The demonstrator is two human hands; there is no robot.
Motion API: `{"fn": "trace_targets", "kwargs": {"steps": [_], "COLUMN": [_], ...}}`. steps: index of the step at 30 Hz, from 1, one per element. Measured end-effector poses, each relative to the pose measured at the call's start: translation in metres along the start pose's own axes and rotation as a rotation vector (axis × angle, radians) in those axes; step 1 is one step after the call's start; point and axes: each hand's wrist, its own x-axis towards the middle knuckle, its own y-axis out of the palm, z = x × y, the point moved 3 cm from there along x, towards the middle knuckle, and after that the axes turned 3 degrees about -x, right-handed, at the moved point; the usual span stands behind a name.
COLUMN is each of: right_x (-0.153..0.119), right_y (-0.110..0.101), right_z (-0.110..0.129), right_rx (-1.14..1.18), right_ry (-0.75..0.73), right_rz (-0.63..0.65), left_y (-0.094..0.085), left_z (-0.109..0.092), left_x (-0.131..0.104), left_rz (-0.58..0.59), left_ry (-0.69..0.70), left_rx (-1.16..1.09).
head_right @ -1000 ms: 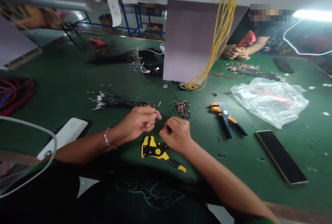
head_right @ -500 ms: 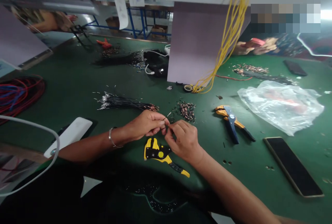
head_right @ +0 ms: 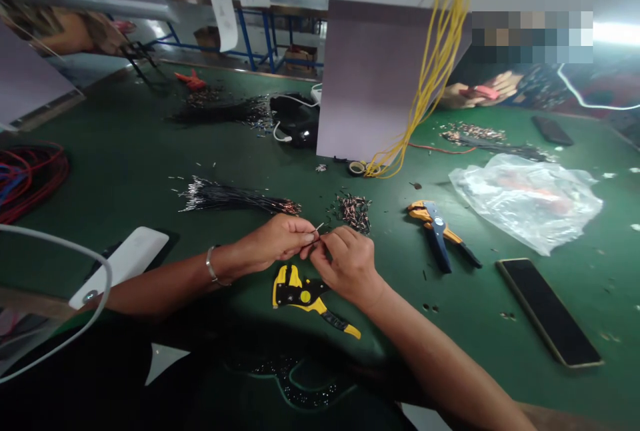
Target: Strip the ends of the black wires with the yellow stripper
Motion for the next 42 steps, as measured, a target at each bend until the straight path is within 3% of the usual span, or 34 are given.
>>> {"fn": "trace_targets", "kwargs": {"steps": [5, 10, 15, 19, 27, 30, 33, 35, 39, 42], "right_x": [0.002, 0.001, -0.003, -0.009, -0.006, -0.008, -0.016, -0.021, -0.038, -0.052], "right_y": [-0.004, -0.009, -0.008, 0.000, 0.005, 0.005, 0.000, -0.007, -0.014, -0.013], "right_z": [-0.001, -0.009, -0.016, -0.018, -0.016, -0.020, -0.023, -0.019, 0.006, 0.017], "right_rx": [0.113, 0.314, 0.726, 1.083, 1.331, 1.265, 0.970, 0.694, 0.327, 0.134], "right_ry": [0.088, 0.323, 0.608, 0.796, 0.870, 0.849, 0.762, 0.628, 0.241, 0.160], "right_rz": [0.007, 0.170, 0.373, 0.402, 0.427, 0.434, 0.481, 0.512, 0.693, 0.777], "left_y": [0.000, -0.001, -0.005, -0.007, -0.007, -0.009, -0.012, -0.015, -0.019, -0.021], "left_z": [-0.002, -0.004, -0.003, -0.003, -0.002, -0.005, -0.007, -0.008, -0.006, -0.005], "left_x": [-0.004, -0.005, -0.003, -0.001, -0.003, -0.003, -0.003, -0.001, 0.002, 0.002], "left_rz": [0.011, 0.054, 0.100, 0.082, 0.078, 0.031, -0.047, -0.085, -0.138, -0.174], "left_ry": [-0.049, -0.088, -0.104, -0.145, -0.135, -0.130, -0.122, -0.107, -0.094, -0.084], "left_rx": [-0.105, -0.148, -0.179, -0.221, -0.207, -0.194, -0.196, -0.207, -0.219, -0.219]}}
